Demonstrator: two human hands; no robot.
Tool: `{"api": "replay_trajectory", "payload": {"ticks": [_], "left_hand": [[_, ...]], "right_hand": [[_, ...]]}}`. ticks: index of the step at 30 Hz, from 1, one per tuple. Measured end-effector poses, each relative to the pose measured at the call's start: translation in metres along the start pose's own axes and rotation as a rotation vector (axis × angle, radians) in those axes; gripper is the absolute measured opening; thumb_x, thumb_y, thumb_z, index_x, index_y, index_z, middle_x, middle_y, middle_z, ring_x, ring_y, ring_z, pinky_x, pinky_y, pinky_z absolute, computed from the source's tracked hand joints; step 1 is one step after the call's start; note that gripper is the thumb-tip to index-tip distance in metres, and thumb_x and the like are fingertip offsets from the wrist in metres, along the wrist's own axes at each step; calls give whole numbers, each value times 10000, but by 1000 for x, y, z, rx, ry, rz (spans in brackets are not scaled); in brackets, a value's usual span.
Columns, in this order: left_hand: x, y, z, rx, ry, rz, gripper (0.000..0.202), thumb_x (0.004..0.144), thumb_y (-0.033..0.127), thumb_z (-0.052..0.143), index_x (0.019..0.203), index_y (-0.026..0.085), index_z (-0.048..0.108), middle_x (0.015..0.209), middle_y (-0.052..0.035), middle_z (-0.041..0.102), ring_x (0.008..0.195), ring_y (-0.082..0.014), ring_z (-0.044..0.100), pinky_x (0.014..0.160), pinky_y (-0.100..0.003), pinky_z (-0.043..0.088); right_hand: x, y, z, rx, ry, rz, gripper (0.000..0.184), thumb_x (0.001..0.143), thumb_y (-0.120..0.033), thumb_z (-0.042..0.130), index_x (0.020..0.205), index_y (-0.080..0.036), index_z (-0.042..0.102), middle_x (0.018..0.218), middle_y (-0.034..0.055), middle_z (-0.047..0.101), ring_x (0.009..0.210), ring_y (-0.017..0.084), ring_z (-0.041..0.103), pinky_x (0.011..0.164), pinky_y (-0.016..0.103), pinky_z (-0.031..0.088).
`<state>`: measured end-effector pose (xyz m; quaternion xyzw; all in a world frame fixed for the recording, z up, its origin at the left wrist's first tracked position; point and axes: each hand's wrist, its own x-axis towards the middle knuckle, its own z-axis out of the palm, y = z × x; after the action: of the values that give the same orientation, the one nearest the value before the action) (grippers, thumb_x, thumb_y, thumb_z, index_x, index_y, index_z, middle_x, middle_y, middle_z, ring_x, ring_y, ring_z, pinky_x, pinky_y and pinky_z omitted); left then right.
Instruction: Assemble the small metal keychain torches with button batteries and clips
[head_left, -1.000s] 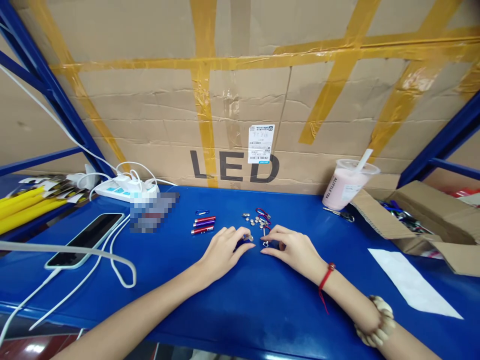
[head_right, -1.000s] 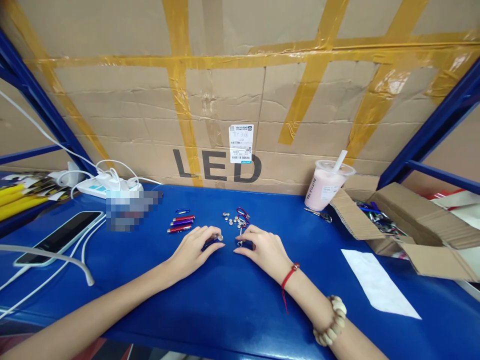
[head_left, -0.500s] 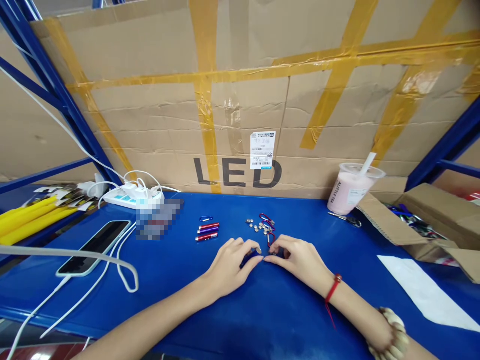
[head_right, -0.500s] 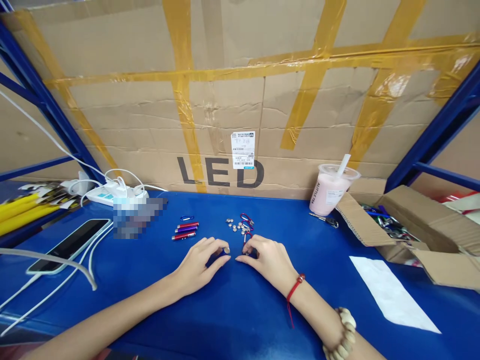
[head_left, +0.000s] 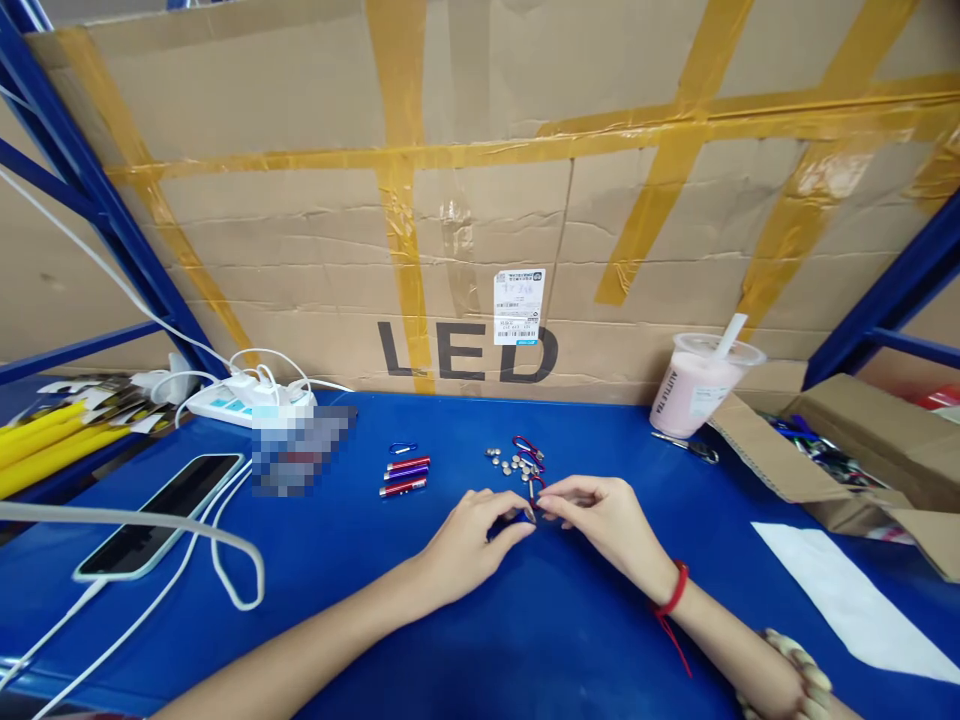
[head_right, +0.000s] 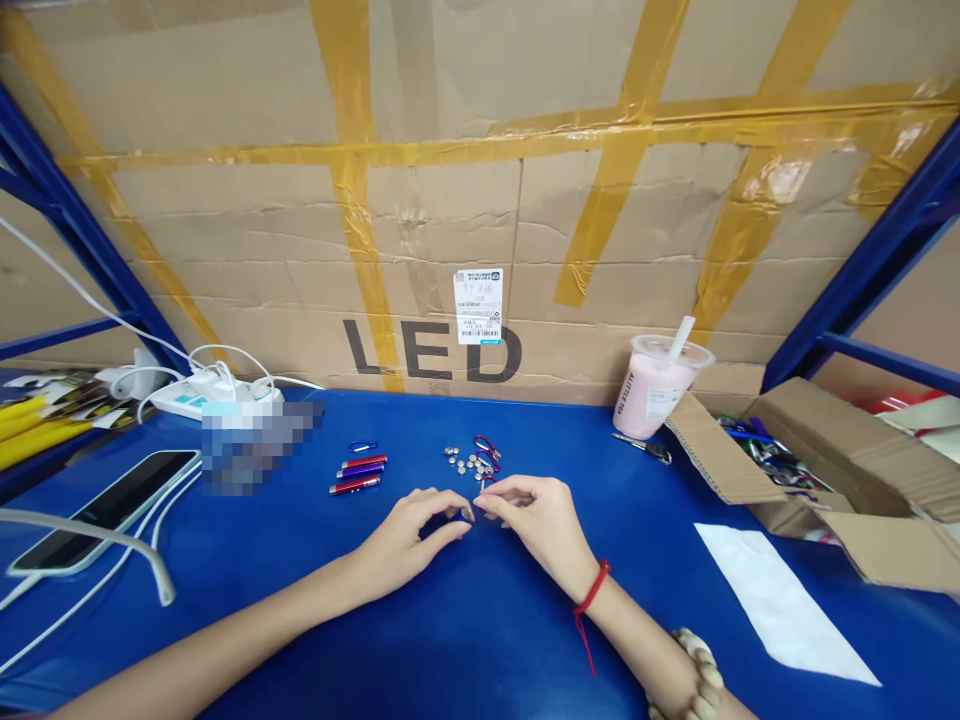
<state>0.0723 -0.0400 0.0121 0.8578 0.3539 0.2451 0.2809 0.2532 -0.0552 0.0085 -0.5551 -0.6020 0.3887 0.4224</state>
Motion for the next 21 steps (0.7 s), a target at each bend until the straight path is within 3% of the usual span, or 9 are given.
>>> {"api": "replay_trajectory", "payload": {"ticks": [6,9,14,17,21], "left_hand": [[1,-14,4,91,35,-54,218,912,293,362,979,214,554,908,6,608,849,-156,491,783,-314,335],[0,-13,5,41,54,-14,224,917,288,341,986,202,536,956,-3,599,877,-151,498,809,-302,360],[-4,-6,9,-107,92,46,183,899,283,391,985,193,524,976,-10,588,896,-125,540,800,-233,400],[-6,-3,11,-124,77,38,180,900,274,390,1002,199,519,980,-3,587,890,-119,544,789,-225,402],[-8,-2,12,-136,79,20,185,911,279,363,992,197,507,927,8,590,827,-103,547,740,-206,407]], "right_hand": [[-5,-7,2,-42,107,-189,227,654,-389,663,670,-164,688,796,49,645,661,100,602,531,160,482],[-7,-8,1,-14,139,-185,235,641,-387,674,669,-153,684,704,42,631,592,90,587,518,159,477],[-9,-6,2,65,84,-117,255,657,-387,663,727,-142,679,714,39,635,588,90,599,554,162,506],[-10,-6,3,64,34,-149,247,692,-383,636,766,-152,685,809,46,638,607,83,597,553,166,513],[-9,-8,2,3,-21,-223,198,707,-353,633,734,-166,694,794,44,638,654,82,591,526,145,474]]}}
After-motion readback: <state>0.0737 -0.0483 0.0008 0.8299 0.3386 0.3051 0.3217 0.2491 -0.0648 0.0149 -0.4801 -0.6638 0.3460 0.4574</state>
